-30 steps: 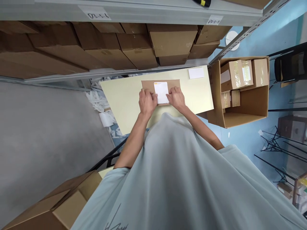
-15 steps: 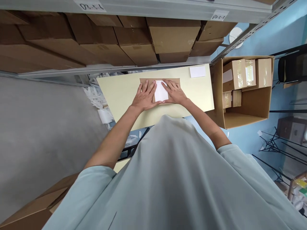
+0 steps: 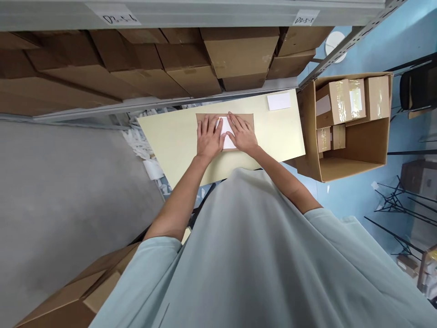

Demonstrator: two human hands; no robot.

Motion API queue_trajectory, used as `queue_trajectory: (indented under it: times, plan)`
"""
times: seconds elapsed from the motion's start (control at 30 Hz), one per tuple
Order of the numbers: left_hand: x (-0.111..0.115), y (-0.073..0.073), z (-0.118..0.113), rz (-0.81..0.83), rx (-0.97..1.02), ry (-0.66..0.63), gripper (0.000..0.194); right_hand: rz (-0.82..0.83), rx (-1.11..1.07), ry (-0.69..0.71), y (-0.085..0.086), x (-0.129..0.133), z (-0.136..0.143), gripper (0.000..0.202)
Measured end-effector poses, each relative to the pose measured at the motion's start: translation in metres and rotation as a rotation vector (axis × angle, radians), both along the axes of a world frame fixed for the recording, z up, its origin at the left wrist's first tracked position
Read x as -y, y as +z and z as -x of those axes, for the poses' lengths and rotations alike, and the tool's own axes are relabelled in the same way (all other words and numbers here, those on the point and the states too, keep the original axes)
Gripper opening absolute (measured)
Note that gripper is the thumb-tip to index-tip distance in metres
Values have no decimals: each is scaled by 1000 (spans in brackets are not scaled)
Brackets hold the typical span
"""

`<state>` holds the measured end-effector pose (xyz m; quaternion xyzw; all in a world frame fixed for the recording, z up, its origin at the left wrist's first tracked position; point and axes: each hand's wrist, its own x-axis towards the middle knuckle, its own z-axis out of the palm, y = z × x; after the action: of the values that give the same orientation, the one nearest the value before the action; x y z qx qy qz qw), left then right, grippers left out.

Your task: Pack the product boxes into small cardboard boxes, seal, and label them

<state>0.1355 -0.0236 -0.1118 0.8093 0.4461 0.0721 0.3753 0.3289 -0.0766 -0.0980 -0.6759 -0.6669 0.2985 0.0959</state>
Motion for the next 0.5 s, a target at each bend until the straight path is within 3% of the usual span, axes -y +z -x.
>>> queue_trajectory:
  times: [0.13,0.2,0.27,0.37,0.43,0.5]
  plan:
    - [-3,7,23,25,-36,-125,99,-50,-5,112,3,12,-12,85]
    - [-2,12,37,29,-87,-136,92,-57,-19,145,4,23,-25,81]
    - [6,16,52,23,-131,-101,80,-54,-23,76,6,41,-38,76]
    - [32,17,68,24,-170,42,81,15,-27,-241,4,77,-53,91]
    - [54,11,73,111,-204,254,109,109,-106,-403,0,102,-58,112]
    - [74,4,70,247,-189,406,131,187,-224,-438,-5,122,-58,123]
